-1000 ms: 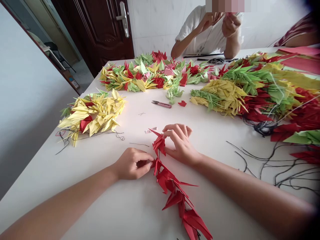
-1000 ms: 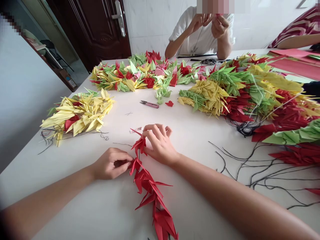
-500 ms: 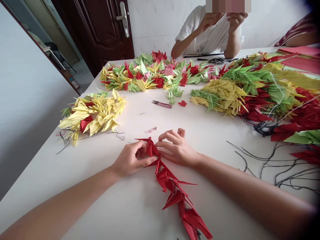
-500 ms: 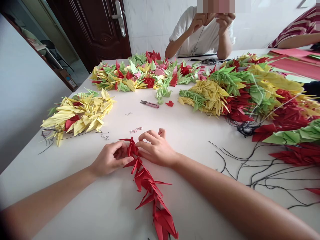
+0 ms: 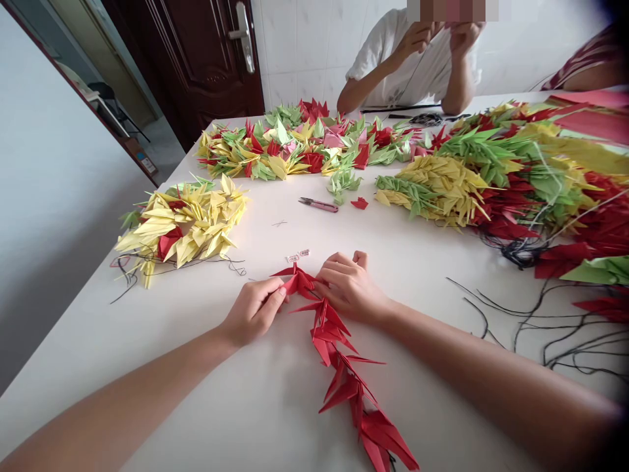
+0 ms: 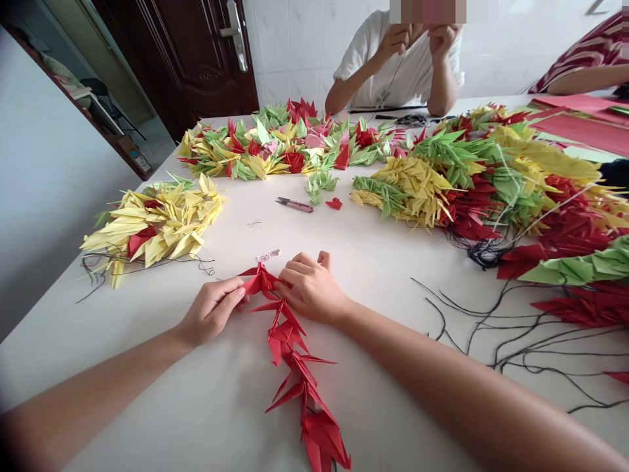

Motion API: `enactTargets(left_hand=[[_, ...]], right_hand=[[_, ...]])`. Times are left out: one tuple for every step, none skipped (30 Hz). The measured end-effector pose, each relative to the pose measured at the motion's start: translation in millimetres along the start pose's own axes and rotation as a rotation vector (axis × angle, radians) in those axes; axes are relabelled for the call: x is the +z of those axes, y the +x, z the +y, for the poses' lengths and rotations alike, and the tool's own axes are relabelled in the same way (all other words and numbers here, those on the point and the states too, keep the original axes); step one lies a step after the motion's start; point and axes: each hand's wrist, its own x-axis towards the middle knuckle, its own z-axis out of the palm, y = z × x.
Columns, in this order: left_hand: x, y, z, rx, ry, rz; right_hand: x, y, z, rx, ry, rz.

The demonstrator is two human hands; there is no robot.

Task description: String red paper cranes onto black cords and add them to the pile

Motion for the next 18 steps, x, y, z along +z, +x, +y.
enactTargets(left_hand=[[-0.2, 0.2, 0.2, -0.013, -0.012, 0.014], [-0.4, 0.4, 0.5, -0.029, -0.026, 0.03], [-0.6, 0.6, 0.9, -0.045, -0.041, 0.044], [-0.8, 0.8, 1.2, -0.061, -0.056, 0.058], [-1.1, 1.0, 1.5, -0.076, -0.07, 0.068], [-1.3, 1.3, 1.6, -0.089, -0.084, 0.074], [-1.6, 1.6, 1.7, -0.101, -0.099, 0.081], [-1.9, 1.9, 1.6, -0.112, -0.115, 0.09], [-2.2, 2.3, 1.5, -0.123, -0.13, 0.101], [-2.5, 2.7, 1.3, -0.132, -0.145, 0.112], [-2.8, 3.0, 1.2, -0.14, -0.158, 0.122], [-3.1, 3.2, 1.2, -0.146, -0.168, 0.13], [-3.3, 3.4, 1.2, -0.15, -0.176, 0.132], [-3.5, 3.5, 1.2, -0.154, -0.183, 0.132], [-3.6, 3.5, 1.2, -0.156, -0.188, 0.132], [-3.5, 3.4, 1.1, -0.158, -0.193, 0.133], [-3.4, 3.2, 1.0, -0.158, -0.197, 0.135], [-3.3, 3.0, 0.7, -0.157, -0.201, 0.135]], right_hand=[[0.0, 0.1, 0.6, 0.01, 0.023, 0.021], [0.0, 0.2, 1.4, 0.033, 0.048, 0.045], [0.0, 0.3, 2.4, 0.066, 0.071, 0.072], [0.1, 0.5, 3.4, 0.1, 0.091, 0.094], [0.2, 0.6, 4.4, 0.127, 0.104, 0.108], [0.2, 0.8, 5.1, 0.142, 0.112, 0.117], [0.2, 1.1, 5.6, 0.145, 0.117, 0.115], [0.1, 1.3, 5.8, 0.14, 0.121, 0.109], [0.0, 1.5, 5.8, 0.135, 0.125, 0.104], [-0.3, 1.7, 5.5, 0.133, 0.133, 0.1], [-0.6, 1.9, 5.2, 0.136, 0.146, 0.097], [-1.0, 2.0, 4.9, 0.142, 0.163, 0.094], [-1.5, 2.2, 4.6, 0.15, 0.183, 0.092], [-2.1, 2.3, 4.4, 0.159, 0.206, 0.09], [-2.7, 2.4, 4.3, 0.167, 0.227, 0.087], [-3.2, 2.5, 4.4, 0.173, 0.244, 0.087], [-3.7, 2.5, 4.6, 0.176, 0.256, 0.09], [-3.9, 2.4, 4.9, 0.177, 0.264, 0.095]])
